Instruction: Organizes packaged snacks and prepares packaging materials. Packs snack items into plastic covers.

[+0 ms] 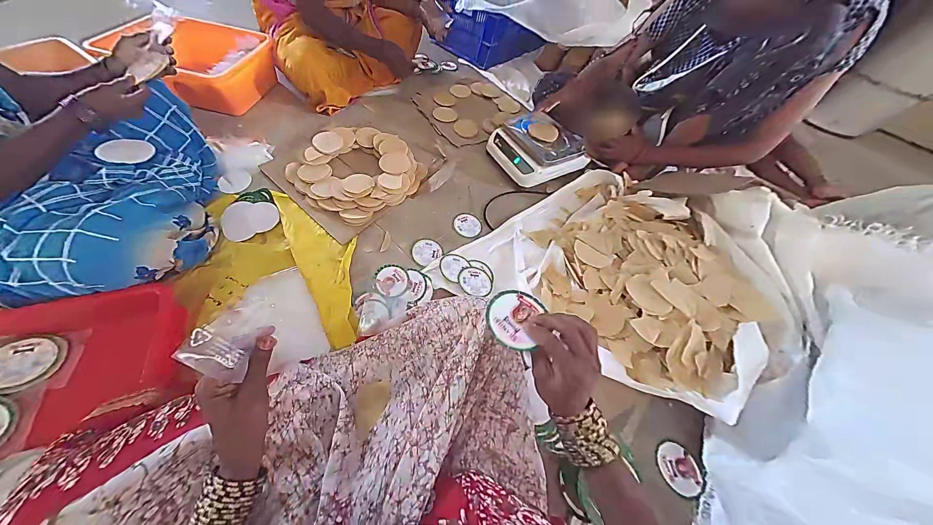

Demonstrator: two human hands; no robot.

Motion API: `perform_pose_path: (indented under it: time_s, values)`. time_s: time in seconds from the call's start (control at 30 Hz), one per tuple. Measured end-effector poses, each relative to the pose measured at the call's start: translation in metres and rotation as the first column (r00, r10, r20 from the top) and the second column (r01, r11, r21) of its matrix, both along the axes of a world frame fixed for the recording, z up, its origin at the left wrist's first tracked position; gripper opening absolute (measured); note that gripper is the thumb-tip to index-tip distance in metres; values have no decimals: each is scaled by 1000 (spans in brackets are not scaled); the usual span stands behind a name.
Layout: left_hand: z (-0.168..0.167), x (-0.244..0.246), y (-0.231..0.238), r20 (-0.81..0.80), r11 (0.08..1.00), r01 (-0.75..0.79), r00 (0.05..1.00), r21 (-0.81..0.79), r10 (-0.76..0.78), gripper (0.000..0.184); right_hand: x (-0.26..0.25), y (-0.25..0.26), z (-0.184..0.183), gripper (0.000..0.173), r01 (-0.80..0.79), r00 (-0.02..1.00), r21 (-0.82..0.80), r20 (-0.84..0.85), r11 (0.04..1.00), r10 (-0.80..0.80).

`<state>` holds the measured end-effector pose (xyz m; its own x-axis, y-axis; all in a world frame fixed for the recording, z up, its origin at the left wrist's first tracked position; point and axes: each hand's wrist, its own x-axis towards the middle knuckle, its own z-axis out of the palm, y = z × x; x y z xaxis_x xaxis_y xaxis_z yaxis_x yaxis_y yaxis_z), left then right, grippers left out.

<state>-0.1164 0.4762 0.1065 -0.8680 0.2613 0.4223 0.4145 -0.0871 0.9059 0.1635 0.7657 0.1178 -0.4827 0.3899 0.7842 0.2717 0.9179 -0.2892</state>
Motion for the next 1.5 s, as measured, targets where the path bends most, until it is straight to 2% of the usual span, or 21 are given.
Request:
perform_pose_path:
  time_s: [0.07, 0.13, 0.17, 0.2, 0.27, 0.33, 0.37, 0.43, 0.6, 0.73, 0.8, 0.87, 0.97, 1.03, 1.1, 1.17, 1.27, 1.37, 1.5]
  values:
    - [-17, -13, 0, 34, 998, -62, 998, 4, 62, 20, -15, -4, 11, 21, -43, 998, 211, 48, 977, 33]
    - [-29, -17, 2, 84, 994, -111, 990, 2, 110, 21, -30, -6, 13, 20, -77, 995, 243, 74, 967, 60]
    - [-33, -18, 3, 119, 992, -123, 985, 3, 122, 20, -39, -5, 10, 20, -98, 993, 209, 86, 973, 81]
    - [-34, -17, 6, 155, 991, -136, 979, 3, 134, 20, -49, -2, 6, 20, -122, 990, 138, 93, 983, 109]
    - [-31, -18, 12, 245, 985, -167, 957, 33, 154, 21, -78, 7, -7, 17, -167, 984, -108, 36, 980, 172]
    - [-26, -20, 17, 318, 976, -209, 930, 52, 183, 24, -117, 16, -16, 15, -158, 986, -337, -5, 928, 166]
    - [-26, -22, 19, 337, 971, -231, 920, 60, 198, 25, -138, 23, -18, 15, -143, 987, -391, 15, 909, 162]
    - [-28, -26, 21, 358, 960, -268, 907, 80, 223, 29, -181, 35, -21, 15, -141, 982, -372, 69, 918, 179]
    - [-31, -33, 23, 444, 957, -282, 867, 63, 227, 14, -304, 60, -7, 21, -82, 930, -278, 324, 957, 173]
    - [-40, -36, 24, 410, 975, -200, 900, 93, 145, 7, -403, 82, 0, 25, -17, 816, -244, 558, 970, 154]
    - [-40, -36, 25, 444, 979, -192, 885, 73, 140, 6, -441, 89, -10, 27, -46, 763, -190, 627, 981, 157]
    - [-39, -37, 25, 504, 974, -214, 850, 69, 151, 6, -469, 93, -24, 33, -56, 656, -168, 737, 984, 164]
    - [-35, -38, 25, 567, 955, -278, 805, 99, 176, 10, -496, 100, -47, 38, -87, 435, -199, 874, 976, 217]
    - [-35, -39, 23, 584, 950, -285, 795, 127, 161, 10, -507, 111, -63, 50, -132, 337, -239, 902, 962, 271]
    - [-37, -38, 22, 594, 953, -274, 791, 132, 145, 10, -513, 117, -68, 70, -148, 290, -250, 914, 957, 283]
    - [-38, -37, 23, 602, 956, -264, 787, 130, 136, 11, -517, 120, -68, 80, -127, 276, -259, 918, 958, 285]
    - [-40, -36, 22, 592, 968, -215, 800, 132, 98, 10, -526, 121, -50, 71, -111, 194, -281, 935, 953, 298]
    - [-41, -35, 20, 587, 974, -184, 806, 130, 73, 9, -535, 134, -53, 55, -159, 209, -304, 919, 939, 333]
    - [-43, -34, 21, 599, 970, -188, 799, 153, 60, 11, -541, 142, -53, 53, -160, 193, -368, 898, 916, 394]
